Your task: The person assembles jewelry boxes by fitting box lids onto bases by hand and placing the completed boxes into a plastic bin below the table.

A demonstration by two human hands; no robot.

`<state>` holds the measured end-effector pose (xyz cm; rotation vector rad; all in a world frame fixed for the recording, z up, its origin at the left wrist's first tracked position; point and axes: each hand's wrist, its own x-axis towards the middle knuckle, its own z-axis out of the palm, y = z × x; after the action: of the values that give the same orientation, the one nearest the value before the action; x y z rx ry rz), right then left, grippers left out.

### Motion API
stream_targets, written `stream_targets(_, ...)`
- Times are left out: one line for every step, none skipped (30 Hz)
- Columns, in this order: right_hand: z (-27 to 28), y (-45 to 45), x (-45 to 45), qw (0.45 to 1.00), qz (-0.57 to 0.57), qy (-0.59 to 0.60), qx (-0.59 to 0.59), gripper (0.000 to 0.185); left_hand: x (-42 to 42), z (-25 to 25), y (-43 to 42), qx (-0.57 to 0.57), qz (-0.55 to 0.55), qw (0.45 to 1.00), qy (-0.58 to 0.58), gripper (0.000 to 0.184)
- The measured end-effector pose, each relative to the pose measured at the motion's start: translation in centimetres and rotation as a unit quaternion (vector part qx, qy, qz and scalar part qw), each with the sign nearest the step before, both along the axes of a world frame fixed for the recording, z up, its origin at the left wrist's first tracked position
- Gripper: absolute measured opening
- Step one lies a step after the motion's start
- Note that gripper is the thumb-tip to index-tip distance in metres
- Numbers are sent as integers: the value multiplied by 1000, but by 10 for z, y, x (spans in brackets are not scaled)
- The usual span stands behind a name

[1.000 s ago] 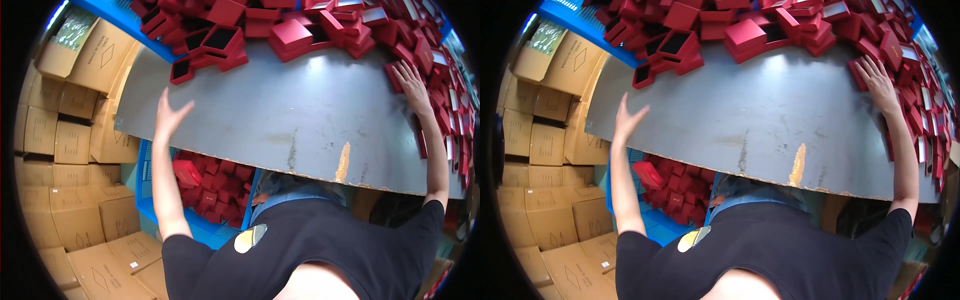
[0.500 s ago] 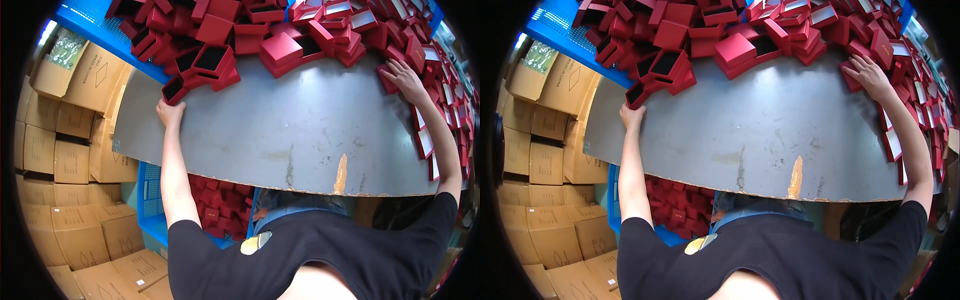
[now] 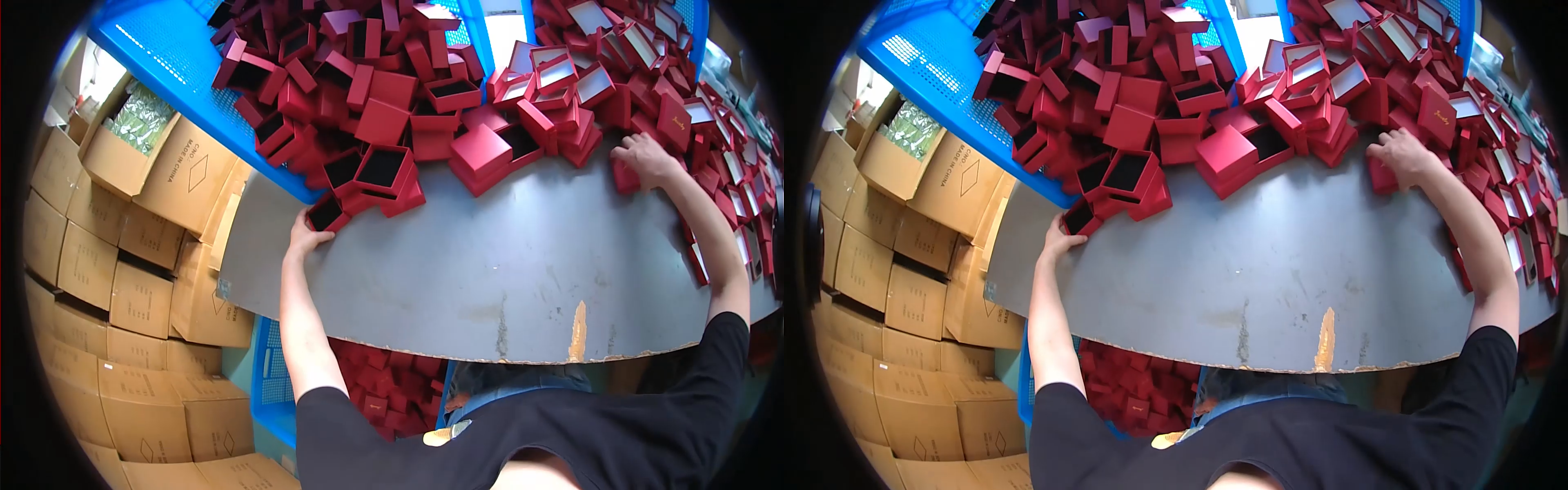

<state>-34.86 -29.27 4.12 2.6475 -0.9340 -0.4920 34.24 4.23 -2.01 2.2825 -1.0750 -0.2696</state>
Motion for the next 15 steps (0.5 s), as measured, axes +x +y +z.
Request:
stream_targets(6,18,9,998,-7,-30,51,95,-7,4,8,3,-3,1000,0,104)
stream_targets(0,28,12,993,18,-72,90,95,-14,4,17,8,-5,1000,1,104)
stream_targets(11,57,23,980,-18,-123,153,93,-18,2,28,13,-8,1000,0,104)
stream_targets(8,78,26,963,-25,-189,189,89,-29,-6,42,-57,-10,992,108,104)
stream_targets(0,97,29,939,-15,-255,229,86,-43,-12,58,-67,-21,991,113,104)
stream_targets(-14,111,32,922,37,-300,241,86,-60,-14,71,-78,-32,989,118,104)
stream_targets(-22,127,39,917,48,-320,235,85,-82,-20,82,-77,-69,994,37,102)
stream_targets(-26,142,51,910,57,-340,229,85,-109,-23,86,-75,-106,991,-43,101)
stream_targets(-28,154,66,881,55,-381,274,83,-147,-10,82,-78,-146,986,-21,100)
stream_targets(-30,165,83,849,51,-420,317,81,-186,0,76,-80,-186,979,2,99)
stream_targets(-36,172,102,818,76,-453,347,80,-212,-3,67,-82,-231,969,-13,101)
stream_targets(-41,178,120,785,102,-483,374,79,-235,-8,56,-85,-276,957,-29,104)
stream_targets(-43,186,135,778,106,-483,388,78,-257,-14,42,-93,-300,948,-48,109)
stream_targets(-45,196,148,771,110,-483,401,78,-277,-19,29,-102,-325,938,-69,115)
stream_targets(-46,201,159,767,124,-475,413,80,-296,-24,20,-109,-327,938,-34,121)
